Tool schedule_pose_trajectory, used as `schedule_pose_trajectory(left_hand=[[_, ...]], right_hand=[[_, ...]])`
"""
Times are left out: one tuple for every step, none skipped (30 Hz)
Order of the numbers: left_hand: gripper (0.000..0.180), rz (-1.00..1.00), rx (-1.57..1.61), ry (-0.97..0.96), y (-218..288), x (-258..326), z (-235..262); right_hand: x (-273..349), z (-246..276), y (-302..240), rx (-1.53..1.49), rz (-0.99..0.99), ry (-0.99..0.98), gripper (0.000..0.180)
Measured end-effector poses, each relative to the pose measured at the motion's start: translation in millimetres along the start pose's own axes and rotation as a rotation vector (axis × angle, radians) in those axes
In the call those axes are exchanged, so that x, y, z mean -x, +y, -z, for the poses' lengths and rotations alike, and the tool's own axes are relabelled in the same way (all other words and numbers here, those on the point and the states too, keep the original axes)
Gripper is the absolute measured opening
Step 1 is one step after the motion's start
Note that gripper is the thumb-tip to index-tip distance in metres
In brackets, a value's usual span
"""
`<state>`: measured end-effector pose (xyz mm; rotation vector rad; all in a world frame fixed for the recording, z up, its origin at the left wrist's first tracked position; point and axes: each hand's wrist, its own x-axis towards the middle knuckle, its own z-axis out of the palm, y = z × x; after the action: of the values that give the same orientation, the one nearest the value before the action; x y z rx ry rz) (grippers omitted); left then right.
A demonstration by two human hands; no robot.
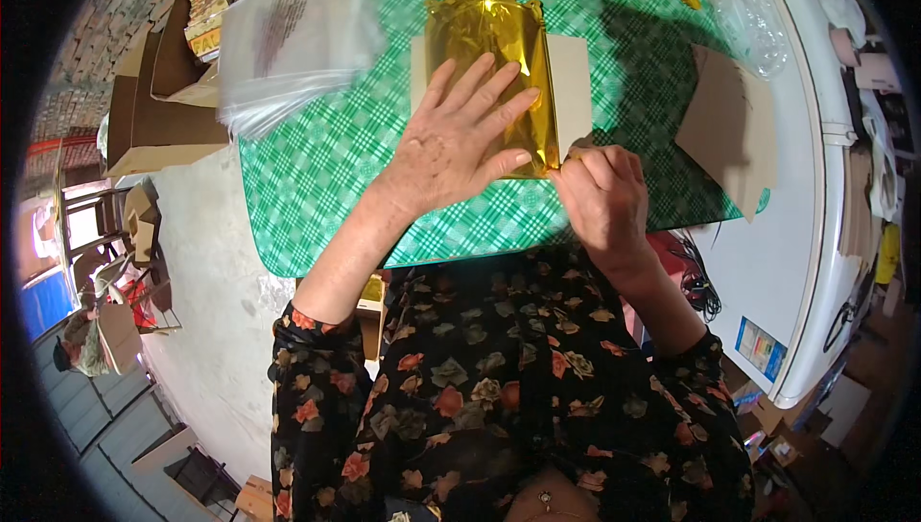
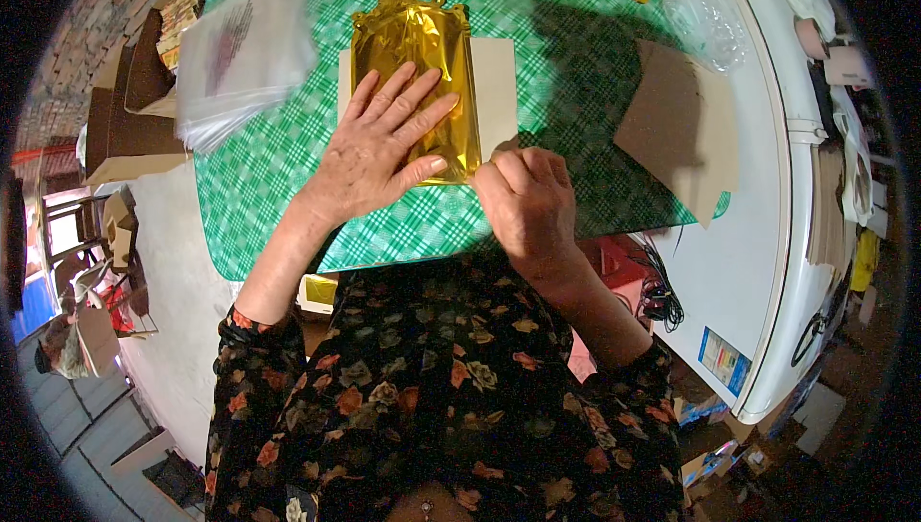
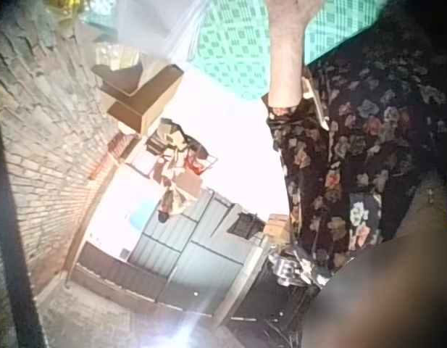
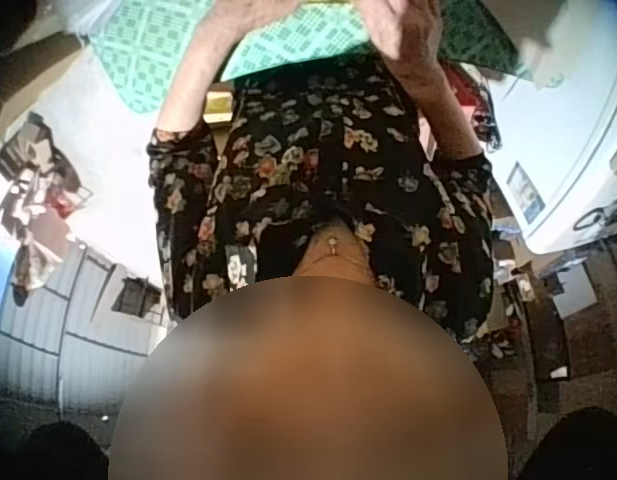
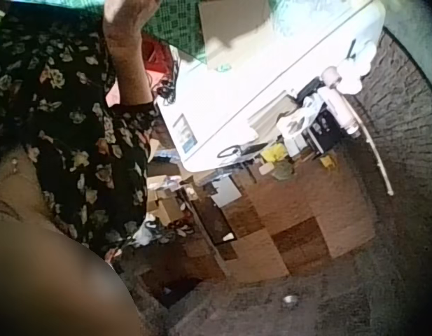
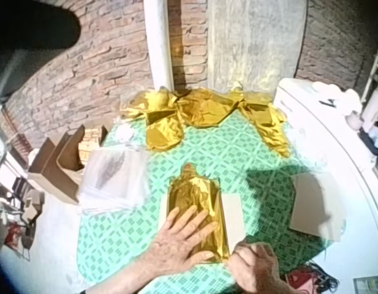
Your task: The person folds a gold foil balloon by hand on a table and places it onto a cardboard backing, folding the foil to fit the shape of the card.
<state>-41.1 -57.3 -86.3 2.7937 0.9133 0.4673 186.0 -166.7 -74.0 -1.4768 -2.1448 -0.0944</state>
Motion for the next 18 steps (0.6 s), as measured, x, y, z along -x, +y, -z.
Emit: schedule_pose_trajectory(left_hand=[[0.07,-0.001,0.011,0.003,-0.4,0.2,0.7],[0.07,0.002,0.011,0.003,-0.2,1.3,1.9],[0.07,0.006,0.019,-0.01,0.1,1.4,3.2],[0.071,0.011,0.026,-0.023,0.7,1.8,5.3],[0.071,0.014,0.026,-0.024,2.0,2.5,9.2],[0.069,0.007,0.028,0.0,4.0,2.0,13.7],[0.067,0.002,0.03,0.024,6.0,2.6,17.9],[0.067,0.004,0.03,0.022,6.9,5.1,21.9],[0.064,0.035,0.055,0.042,6.3,8.8,26.8],[0.061,0.066,0.08,0.062,5.8,14.0,30.9],[0.061,0.067,0.079,0.059,6.0,21.0,34.5],[0.06,0.131,0.093,0.069,6.4,30.0,38.6],[0.059,0.194,0.107,0.078,7.0,38.0,42.0],[0.057,0.213,0.139,0.146,7.2,45.5,41.8],[0.057,0.222,0.133,0.143,8.2,56.6,41.9],[0.053,0.264,0.138,0.174,9.1,67.9,41.2],[0.05,0.304,0.144,0.205,10.7,76.9,39.7],[0.041,0.312,0.095,0.275,14.2,81.6,37.1]], right_hand=[[-0.6,0.9,-0.8,0.001,-0.005,-0.015,0.018],[-1.2,0.9,-1.6,-0.001,-0.004,-0.016,0.018],[-1.7,0.8,-1.9,0.001,-0.012,-0.019,0.019],[-2.2,0.5,-2.3,0.002,-0.02,-0.023,0.019],[-2.4,-0.4,-2.9,-0.001,-0.019,-0.024,0.019],[-2.2,-1.7,-2.5,-0.003,-0.022,-0.014,0.019],[-2.1,-2.7,-2.4,-0.007,-0.026,-0.005,0.019],[-2.1,-3.0,-2.7,-0.009,-0.026,-0.006,0.019],[-2.6,-2.9,-3.1,0.005,-0.036,-0.012,0.019],[-3.0,-3.3,-3.4,0.019,-0.046,-0.017,0.019],[-2.6,-4.7,-2.9,0.016,-0.047,-0.017,0.019],[-1.4,-7.3,-2.1,0.048,-0.037,0.001,0.019],[-0.5,-9.3,-1.4,0.081,-0.027,0.019,0.018],[-1.4,-8.6,-1.2,0.076,-0.029,0.018,0.018],[-3.7,-6.2,-2.3,0.077,-0.018,0.013,0.018],[-4.6,-5.3,-3.0,0.079,-0.007,0.009,0.017],[-3.4,-6.0,-3.0,0.07,-0.005,0.008,0.017],[-2.5,-6.3,-2.4,0.092,-0.005,-0.013,0.017]])
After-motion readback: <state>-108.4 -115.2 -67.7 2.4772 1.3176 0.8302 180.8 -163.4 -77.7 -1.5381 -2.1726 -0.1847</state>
